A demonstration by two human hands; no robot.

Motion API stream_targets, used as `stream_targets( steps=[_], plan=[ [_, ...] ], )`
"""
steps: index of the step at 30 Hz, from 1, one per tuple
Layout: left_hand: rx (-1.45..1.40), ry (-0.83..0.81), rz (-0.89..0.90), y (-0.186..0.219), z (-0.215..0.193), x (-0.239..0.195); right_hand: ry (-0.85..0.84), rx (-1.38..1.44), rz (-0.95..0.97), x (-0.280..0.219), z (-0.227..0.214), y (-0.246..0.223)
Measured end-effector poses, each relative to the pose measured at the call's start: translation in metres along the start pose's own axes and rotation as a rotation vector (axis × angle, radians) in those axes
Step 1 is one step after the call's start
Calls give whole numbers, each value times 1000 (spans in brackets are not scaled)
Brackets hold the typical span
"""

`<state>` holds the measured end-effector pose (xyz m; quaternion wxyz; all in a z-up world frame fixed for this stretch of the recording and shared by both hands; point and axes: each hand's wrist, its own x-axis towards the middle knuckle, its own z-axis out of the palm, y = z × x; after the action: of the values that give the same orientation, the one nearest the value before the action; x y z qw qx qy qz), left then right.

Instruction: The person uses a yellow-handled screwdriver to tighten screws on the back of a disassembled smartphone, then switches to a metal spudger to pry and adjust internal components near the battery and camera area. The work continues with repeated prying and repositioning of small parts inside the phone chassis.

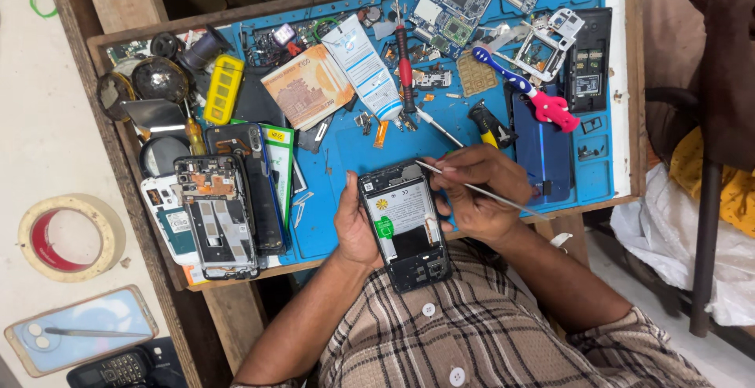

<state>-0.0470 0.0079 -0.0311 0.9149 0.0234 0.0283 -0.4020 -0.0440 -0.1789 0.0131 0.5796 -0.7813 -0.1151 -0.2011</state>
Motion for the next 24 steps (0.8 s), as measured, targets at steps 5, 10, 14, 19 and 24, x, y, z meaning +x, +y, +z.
stream_targets(
  steps=[5, 10, 14, 19, 24],
  plan=[
    [35, 20, -6, 1, 0, -3, -83, 70, 105, 4, -2, -1],
    [18, 46, 38, 2, 9, 0, -101, 61, 63, 6, -7, -1],
    [-6, 1, 67, 1, 10, 3, -36, 168, 136, 0, -15, -2],
    [-4, 1, 54, 1, 8, 2, -65, 159, 143, 0, -15, -3],
    [-2, 3, 51, 0, 6, 0, -83, 13, 38, 5, -16, -6]
  ],
)
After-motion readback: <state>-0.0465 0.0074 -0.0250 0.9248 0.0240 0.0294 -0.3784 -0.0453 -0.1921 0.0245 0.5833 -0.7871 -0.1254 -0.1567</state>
